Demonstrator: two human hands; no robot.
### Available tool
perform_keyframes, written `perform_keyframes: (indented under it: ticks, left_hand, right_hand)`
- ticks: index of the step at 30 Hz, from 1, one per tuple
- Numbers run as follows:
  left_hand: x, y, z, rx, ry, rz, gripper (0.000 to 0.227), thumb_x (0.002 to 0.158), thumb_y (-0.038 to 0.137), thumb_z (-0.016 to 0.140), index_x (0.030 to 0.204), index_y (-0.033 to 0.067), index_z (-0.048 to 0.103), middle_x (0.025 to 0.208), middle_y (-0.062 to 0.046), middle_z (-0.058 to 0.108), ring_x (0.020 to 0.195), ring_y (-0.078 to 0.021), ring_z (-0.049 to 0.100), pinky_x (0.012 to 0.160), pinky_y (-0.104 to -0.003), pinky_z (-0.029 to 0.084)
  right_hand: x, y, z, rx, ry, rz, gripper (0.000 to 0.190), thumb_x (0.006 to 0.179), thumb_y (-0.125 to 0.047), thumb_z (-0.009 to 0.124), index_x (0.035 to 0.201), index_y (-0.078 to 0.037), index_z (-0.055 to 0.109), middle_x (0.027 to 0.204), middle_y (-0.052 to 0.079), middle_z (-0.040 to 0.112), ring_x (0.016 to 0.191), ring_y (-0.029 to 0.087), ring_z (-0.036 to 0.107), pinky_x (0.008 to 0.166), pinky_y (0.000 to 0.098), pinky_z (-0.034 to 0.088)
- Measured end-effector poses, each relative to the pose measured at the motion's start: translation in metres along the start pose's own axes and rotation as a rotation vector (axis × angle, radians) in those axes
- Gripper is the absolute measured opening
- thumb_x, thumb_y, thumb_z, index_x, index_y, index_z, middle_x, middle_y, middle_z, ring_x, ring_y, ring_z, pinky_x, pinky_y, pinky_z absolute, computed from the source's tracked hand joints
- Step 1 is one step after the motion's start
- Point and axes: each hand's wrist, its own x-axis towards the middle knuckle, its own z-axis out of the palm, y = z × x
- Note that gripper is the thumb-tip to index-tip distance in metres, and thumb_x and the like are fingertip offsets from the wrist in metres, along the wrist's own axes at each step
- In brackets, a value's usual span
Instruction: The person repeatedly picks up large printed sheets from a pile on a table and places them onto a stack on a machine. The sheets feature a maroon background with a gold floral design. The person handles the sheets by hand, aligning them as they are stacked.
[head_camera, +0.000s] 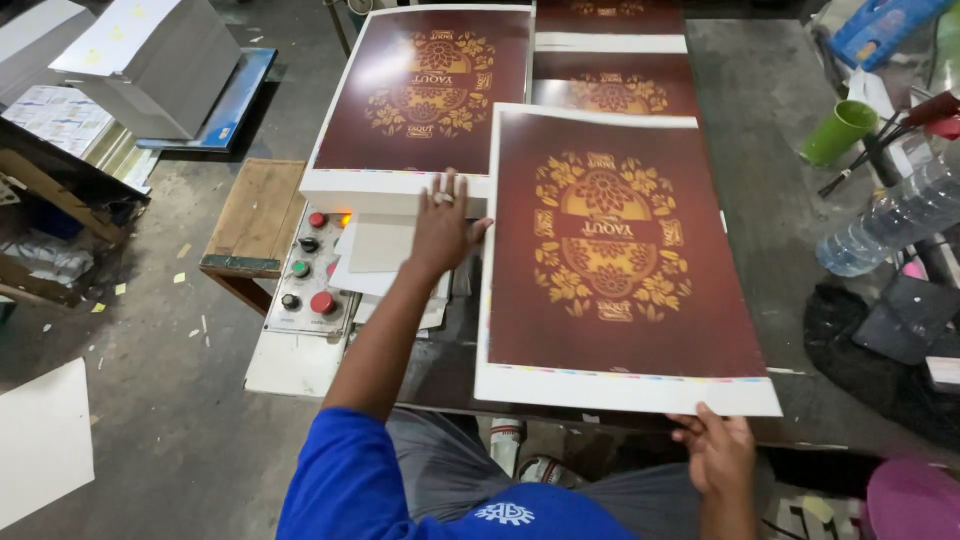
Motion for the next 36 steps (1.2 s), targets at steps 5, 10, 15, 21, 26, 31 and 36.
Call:
perform_keyframes:
  ticks: [5,10,15,21,26,31,36]
  left_hand:
    - [-0.012,-0.011,-0.009,0.066,-0.093,-0.031,0.108,0.091,0.075,0.049,0.157,-0.0067,0.021,0.164,-0.029,0.022,0.152,-0.0453,0.016,0.12,-0.058,0.012]
    - [-0.017,-0.022,0.01,0.212,-0.249,-0.071,0.098,0.092,0.065,0.06,0.157,-0.0026,0.032,0.163,-0.022,0.034,0.152,-0.0396,0.029,0.125,-0.063,0.015]
    - [0.008,-0.023,-0.016,0.132,-0.008,0.003,0.08,0.084,0.043,0.071,0.143,-0.0041,0.046,0.146,-0.027,0.048,0.136,-0.045,0.045,0.111,-0.062,0.026]
    - [-0.002,-0.052,0.014,0.244,0.201,0.2,0.034,0.103,0.024,0.06,0.126,-0.0003,0.062,0.128,-0.021,0.071,0.113,-0.0349,0.071,0.092,-0.046,0.057]
    - [-0.036,-0.004,-0.033,0.017,0.12,0.034,0.017,0.11,0.016,0.055,0.114,0.0037,0.066,0.071,-0.013,0.07,0.057,-0.0278,0.069,0.051,-0.042,0.053]
    - [-0.082,0.041,-0.07,0.004,0.186,0.017,0.013,0.105,0.015,0.06,0.111,0.0059,0.067,0.062,-0.012,0.067,0.052,-0.0289,0.067,0.045,-0.043,0.049]
    - [-0.116,0.056,-0.089,-0.045,0.336,0.005,0.02,0.101,0.013,0.064,0.119,0.0037,0.066,0.075,-0.014,0.071,0.059,-0.0284,0.069,0.051,-0.042,0.051]
  right_hand:
    - [-0.013,-0.004,-0.051,-0.068,0.107,0.038,0.03,0.103,-0.008,0.055,0.132,-0.003,0.053,0.104,0.016,0.069,0.082,0.027,0.071,0.058,0.0359,0.054]
    - [-0.023,0.009,-0.095,-0.137,0.138,0.02,0.033,0.104,-0.004,0.054,0.136,0.0,0.053,0.103,0.016,0.068,0.08,0.027,0.07,0.056,0.0365,0.054]
    - [-0.04,-0.004,-0.079,-0.233,0.12,0.025,0.028,0.106,-0.004,0.054,0.134,0.003,0.052,0.104,0.016,0.069,0.082,0.028,0.072,0.057,0.0341,0.054]
    - [-0.048,-0.022,-0.037,-0.18,0.04,-0.029,0.033,0.105,-0.003,0.053,0.138,0.0,0.05,0.107,0.016,0.069,0.079,0.024,0.071,0.054,0.0285,0.055]
    - [-0.004,-0.031,-0.009,-0.247,0.055,-0.009,0.027,0.106,-0.002,0.053,0.132,0.003,0.05,0.106,0.018,0.069,0.081,0.025,0.073,0.055,0.0301,0.056]
    - [0.054,-0.041,0.016,-0.216,-0.017,0.015,0.026,0.106,-0.004,0.053,0.131,0.001,0.049,0.108,0.018,0.07,0.084,0.025,0.073,0.056,0.0303,0.057]
    - [0.06,-0.051,0.04,-0.205,0.02,0.11,0.06,0.108,-0.018,0.052,0.157,-0.005,0.019,0.116,0.021,0.071,0.091,0.024,0.073,0.063,0.0316,0.06]
